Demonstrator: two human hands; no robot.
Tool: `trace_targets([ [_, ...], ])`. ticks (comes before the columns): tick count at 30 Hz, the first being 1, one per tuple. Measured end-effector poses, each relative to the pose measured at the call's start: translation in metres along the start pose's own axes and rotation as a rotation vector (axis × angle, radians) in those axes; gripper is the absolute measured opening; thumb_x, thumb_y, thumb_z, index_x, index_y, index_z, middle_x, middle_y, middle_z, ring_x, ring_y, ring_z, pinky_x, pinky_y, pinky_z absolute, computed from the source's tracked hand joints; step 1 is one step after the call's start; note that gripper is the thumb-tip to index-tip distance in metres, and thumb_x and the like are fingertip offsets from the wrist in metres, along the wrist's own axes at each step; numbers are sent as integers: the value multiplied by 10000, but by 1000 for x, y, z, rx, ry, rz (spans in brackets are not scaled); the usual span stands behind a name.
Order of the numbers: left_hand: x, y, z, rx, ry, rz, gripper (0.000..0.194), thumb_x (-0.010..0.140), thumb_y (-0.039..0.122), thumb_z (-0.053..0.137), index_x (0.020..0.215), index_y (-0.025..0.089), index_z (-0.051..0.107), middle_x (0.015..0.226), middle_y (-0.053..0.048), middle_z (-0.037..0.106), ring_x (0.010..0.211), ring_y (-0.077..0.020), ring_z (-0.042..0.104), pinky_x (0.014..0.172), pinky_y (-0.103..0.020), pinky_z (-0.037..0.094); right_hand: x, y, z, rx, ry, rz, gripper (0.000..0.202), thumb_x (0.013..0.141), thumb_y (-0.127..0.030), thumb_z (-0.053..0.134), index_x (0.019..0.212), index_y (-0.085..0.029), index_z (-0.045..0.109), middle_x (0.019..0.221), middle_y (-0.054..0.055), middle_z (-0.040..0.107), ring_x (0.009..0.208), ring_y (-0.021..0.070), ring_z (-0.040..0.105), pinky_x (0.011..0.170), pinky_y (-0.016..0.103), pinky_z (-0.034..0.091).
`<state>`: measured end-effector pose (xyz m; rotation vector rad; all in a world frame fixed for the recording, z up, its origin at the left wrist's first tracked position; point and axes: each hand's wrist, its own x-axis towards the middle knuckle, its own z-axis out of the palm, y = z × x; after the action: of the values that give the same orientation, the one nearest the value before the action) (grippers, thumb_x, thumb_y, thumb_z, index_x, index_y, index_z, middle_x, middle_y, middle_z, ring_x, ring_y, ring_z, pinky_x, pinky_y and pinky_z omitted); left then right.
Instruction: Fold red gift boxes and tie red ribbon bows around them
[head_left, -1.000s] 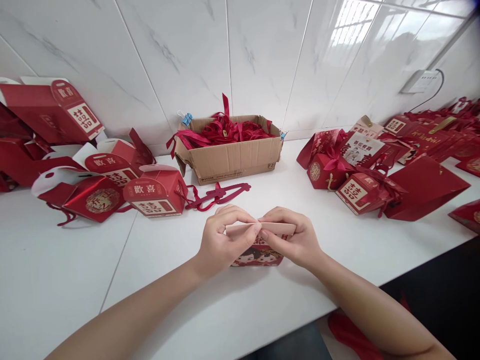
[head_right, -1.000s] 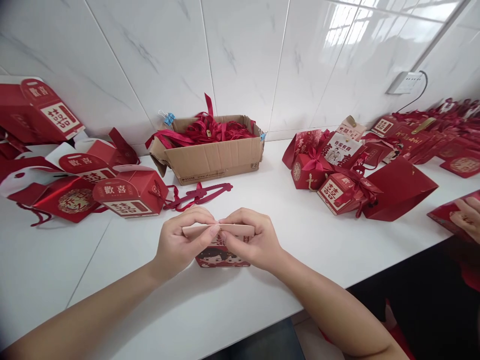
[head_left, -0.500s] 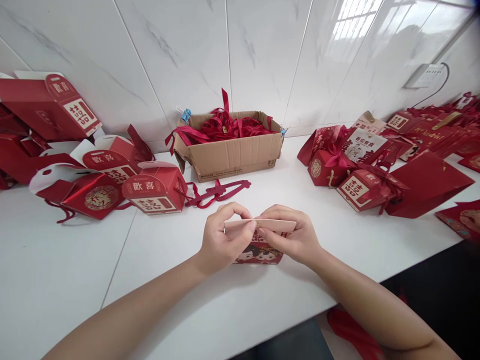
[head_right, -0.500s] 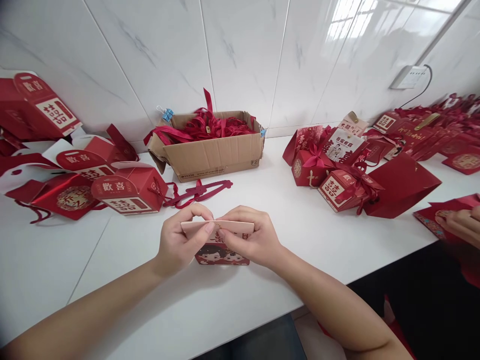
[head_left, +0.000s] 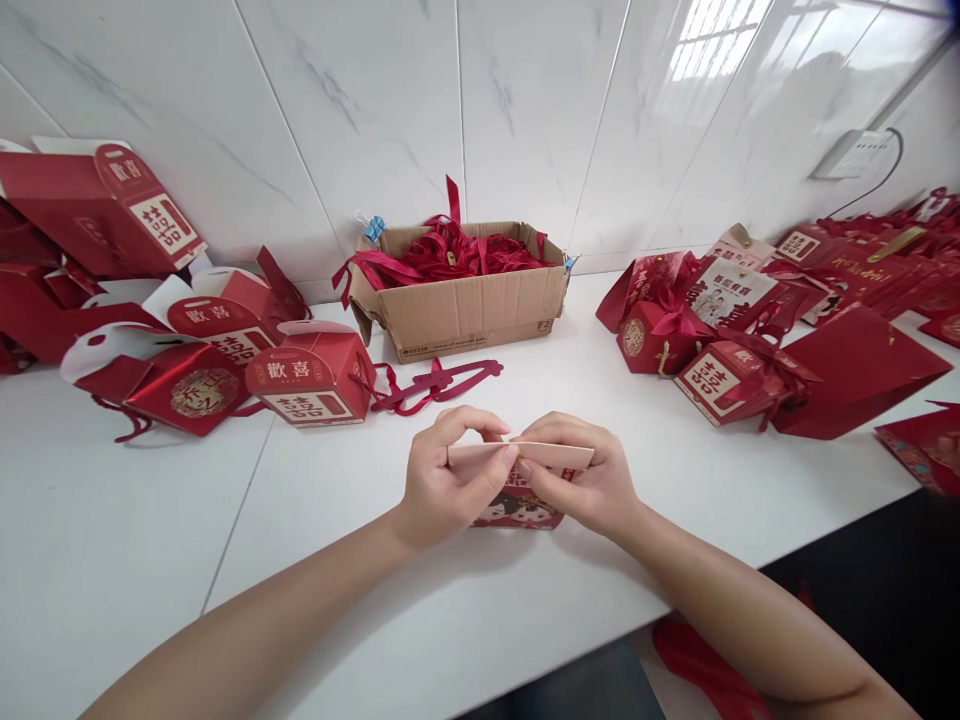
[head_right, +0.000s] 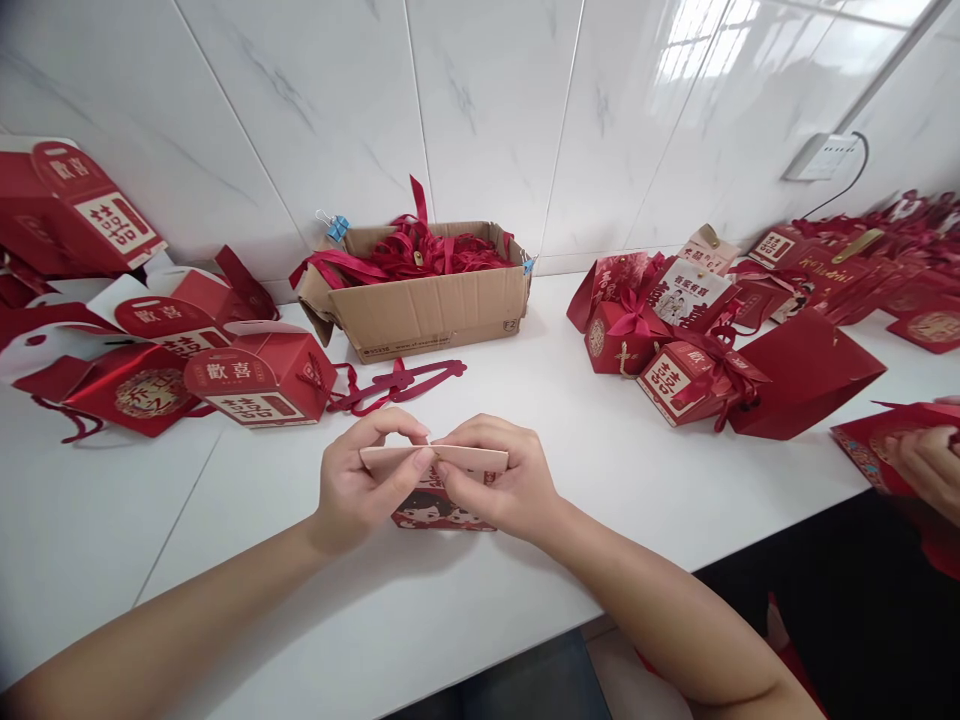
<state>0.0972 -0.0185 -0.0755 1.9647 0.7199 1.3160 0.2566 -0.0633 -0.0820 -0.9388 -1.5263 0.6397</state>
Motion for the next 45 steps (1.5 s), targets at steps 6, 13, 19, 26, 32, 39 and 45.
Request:
trace_targets([
  [6, -1, 0, 0, 1, -15, -25, 42, 786, 206, 607, 824, 189, 602, 717, -10, 632, 657, -144, 596, 630, -286, 481, 0, 0, 1, -25, 13, -20, 105, 765, -152, 638, 790, -220, 714, 765, 42, 715, 683, 170, 656, 607, 302, 549],
  [13, -3, 1, 1, -33, -24, -41, 146, 805, 205, 603, 930, 201, 527, 712, 20, 566, 646, -114, 559, 625, -252, 461, -1, 0, 0, -78, 35, -83, 117, 776, -156, 623, 793, -227, 715, 723, 32, 702, 621, 154, 635, 551, 287, 529],
  [19, -2, 1, 0, -57, -55, -101, 101, 822, 225, 596, 880, 199, 518, 737, 8, 552, 673, -119, 545, 621, -251, 447, -1, 1, -1, -46, 47, -59, 97, 770, -144, 635, 762, -214, 702, 711, 30, 687, 627, 148, 629, 562, 277, 524],
  [26, -3, 0, 1, -118, -78, -113, 93, 829, 233, 579, 882, 190, 516, 745, 1, 545, 682, -125, 539, 626, -262, 446, -1, 0, -1, 13, 33, -7, 29, 744, -185, 709, 743, -209, 693, 696, 26, 673, 628, 147, 623, 575, 276, 523],
  [32, -1, 2, -3, -92, -81, -109, 173, 801, 208, 616, 918, 189, 491, 672, 25, 562, 627, -119, 543, 632, -271, 441, 0, 2, -3, 4, 9, -43, 67, 767, -151, 687, 771, -212, 713, 712, 26, 684, 644, 143, 635, 591, 272, 535],
  [39, 0, 7, -5, -67, -90, -127, 196, 791, 204, 614, 932, 193, 479, 625, 45, 563, 595, -121, 543, 642, -288, 455, -2, 2, -4, 56, 0, 4, 89, 764, -134, 690, 775, -213, 728, 724, 27, 697, 666, 146, 651, 617, 272, 547],
  [45, -3, 6, -3, -70, -101, -71, 223, 791, 180, 617, 965, 193, 477, 634, 46, 567, 582, -114, 546, 646, -290, 469, -5, 3, -3, 55, 29, -49, 111, 765, -135, 688, 804, -226, 739, 720, 29, 703, 648, 152, 656, 589, 276, 551],
])
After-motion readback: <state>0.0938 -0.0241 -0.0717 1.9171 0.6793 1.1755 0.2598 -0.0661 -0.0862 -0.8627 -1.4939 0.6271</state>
